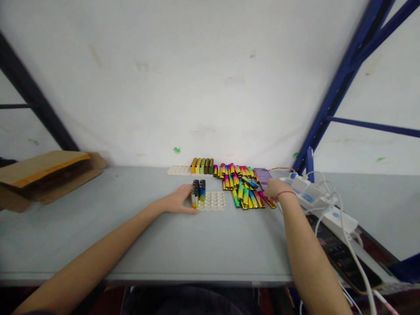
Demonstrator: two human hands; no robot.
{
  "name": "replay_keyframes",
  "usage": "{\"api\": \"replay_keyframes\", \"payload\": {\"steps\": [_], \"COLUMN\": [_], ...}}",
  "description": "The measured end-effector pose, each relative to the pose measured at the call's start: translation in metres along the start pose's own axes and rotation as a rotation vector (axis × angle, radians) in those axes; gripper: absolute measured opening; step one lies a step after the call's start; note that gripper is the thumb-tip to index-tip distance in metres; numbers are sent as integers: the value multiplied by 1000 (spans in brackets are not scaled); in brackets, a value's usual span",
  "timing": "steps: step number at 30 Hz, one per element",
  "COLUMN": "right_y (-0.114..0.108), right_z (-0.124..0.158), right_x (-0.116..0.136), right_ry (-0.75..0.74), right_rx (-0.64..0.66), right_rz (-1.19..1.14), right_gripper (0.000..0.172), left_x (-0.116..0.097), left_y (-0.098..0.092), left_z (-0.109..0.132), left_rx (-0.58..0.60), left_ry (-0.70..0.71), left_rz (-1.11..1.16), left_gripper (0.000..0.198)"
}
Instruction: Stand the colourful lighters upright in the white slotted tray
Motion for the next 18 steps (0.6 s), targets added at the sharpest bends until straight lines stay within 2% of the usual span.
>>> {"api": "replay_keyframes", "payload": {"steps": [3,7,10,12,14,16,18], "right_y": [10,9,3,-11,-30,-47,-55], "right_z": [-8,-18,-18,-13,0,21,43], "right_x": [5,12,12,16,26,42,60], "right_ry": [-32,-86,-112,-130,-185,-299,-452], "right_rx": [16,-101,-166,-278,-452,-634,-738], "right_rz": [61,178,182,135,22,-174,-412], "right_gripper": [15,26,29,27,25,26,26], "left_x": [1,0,-1,-1,0,1,2], "left_y": [0,0,-1,-1,-1,0,1], "left_z": [0,0,0,0,-1,-1,-1], "left_rx": [1,14,24,27,25,22,18], "left_ry": [-9,-14,-9,-6,-4,-2,-3], "left_rz": [1,-15,-31,-38,-40,-34,-25], "left_gripper": [91,89,89,89,89,90,90]}}
Point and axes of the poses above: each hand's wrist, its own z-axis away from the middle knuckle, its own y-axis out of the palm, x = y × z, the point moved 9 cm from there along -z, towards the middle knuckle, and after that the axes turned 9 degrees about y, right-handed, at the moved point
